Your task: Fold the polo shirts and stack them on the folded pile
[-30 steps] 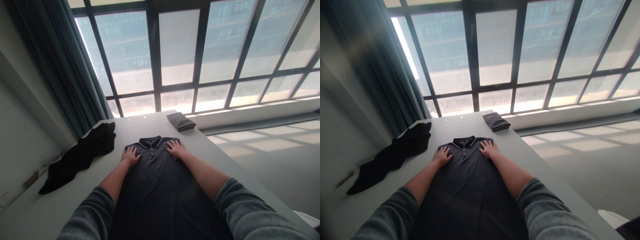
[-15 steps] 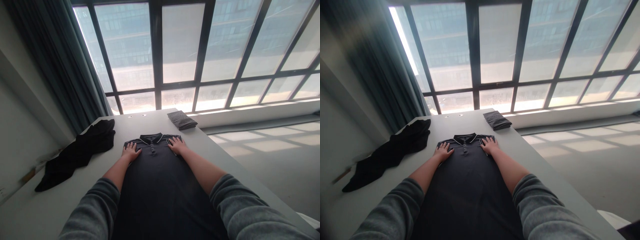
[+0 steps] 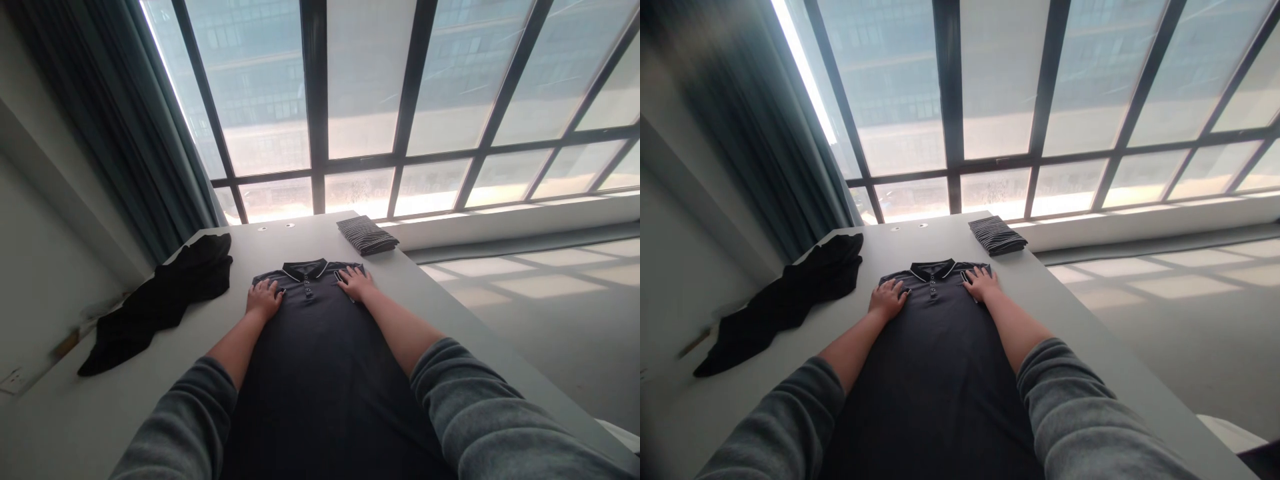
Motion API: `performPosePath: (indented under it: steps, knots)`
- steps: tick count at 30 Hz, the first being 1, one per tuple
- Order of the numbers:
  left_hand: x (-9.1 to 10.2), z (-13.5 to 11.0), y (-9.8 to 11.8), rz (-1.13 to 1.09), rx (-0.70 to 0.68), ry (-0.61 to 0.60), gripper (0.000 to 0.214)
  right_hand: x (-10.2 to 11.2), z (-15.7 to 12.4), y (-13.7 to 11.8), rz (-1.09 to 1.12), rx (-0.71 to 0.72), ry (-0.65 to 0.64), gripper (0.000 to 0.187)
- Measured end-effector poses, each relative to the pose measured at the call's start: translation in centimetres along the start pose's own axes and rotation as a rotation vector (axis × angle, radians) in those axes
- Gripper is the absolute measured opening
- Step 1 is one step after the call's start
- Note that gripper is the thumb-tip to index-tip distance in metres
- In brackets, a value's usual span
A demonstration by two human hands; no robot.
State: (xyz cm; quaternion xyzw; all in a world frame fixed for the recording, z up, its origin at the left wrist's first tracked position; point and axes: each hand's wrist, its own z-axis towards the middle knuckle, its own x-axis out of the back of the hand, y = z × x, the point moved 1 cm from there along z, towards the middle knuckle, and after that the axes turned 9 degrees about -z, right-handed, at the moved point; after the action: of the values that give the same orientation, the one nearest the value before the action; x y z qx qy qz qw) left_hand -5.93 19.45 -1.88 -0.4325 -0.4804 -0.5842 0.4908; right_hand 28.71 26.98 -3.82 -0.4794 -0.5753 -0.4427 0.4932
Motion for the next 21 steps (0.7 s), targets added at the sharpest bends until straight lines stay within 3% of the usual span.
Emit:
performPosePath:
  steps: [3, 7, 10, 13, 17, 21]
  knots:
    - [0.6, -4.7, 0.8, -0.003, -0.088, 0.006, 0.058, 0.0, 0.0, -0.1, -0.004, 0.0, 0.005, 0.07]
    - [1.2, -13.8, -0.4, -0.046, -0.079, -0.075, 0.058, 0.0, 0.0, -0.1, -0.007, 0.007, -0.005, 0.072]
    - [2.0, -21.1, -2.6, -0.036, 0.07, -0.093, 0.064, 0.1, 0.0, -0.1, -0.022, -0.002, -0.004, 0.072]
    - [2.8, -27.3, -4.4, -0.027, 0.212, -0.126, 0.067, 0.5, 0.0, -0.8, -0.066, 0.031, 0.101, 0.069]
    - [4.0, -32.0, -4.7, -0.069, 0.262, -0.17, 0.059, 1.9, -0.1, -4.4, -0.074, 0.116, 0.287, 0.056]
    - [5.1, -33.5, -4.2, -0.154, 0.362, -0.334, 0.044, 3.7, -0.6, -11.1, -0.045, 0.291, 0.318, 0.044]
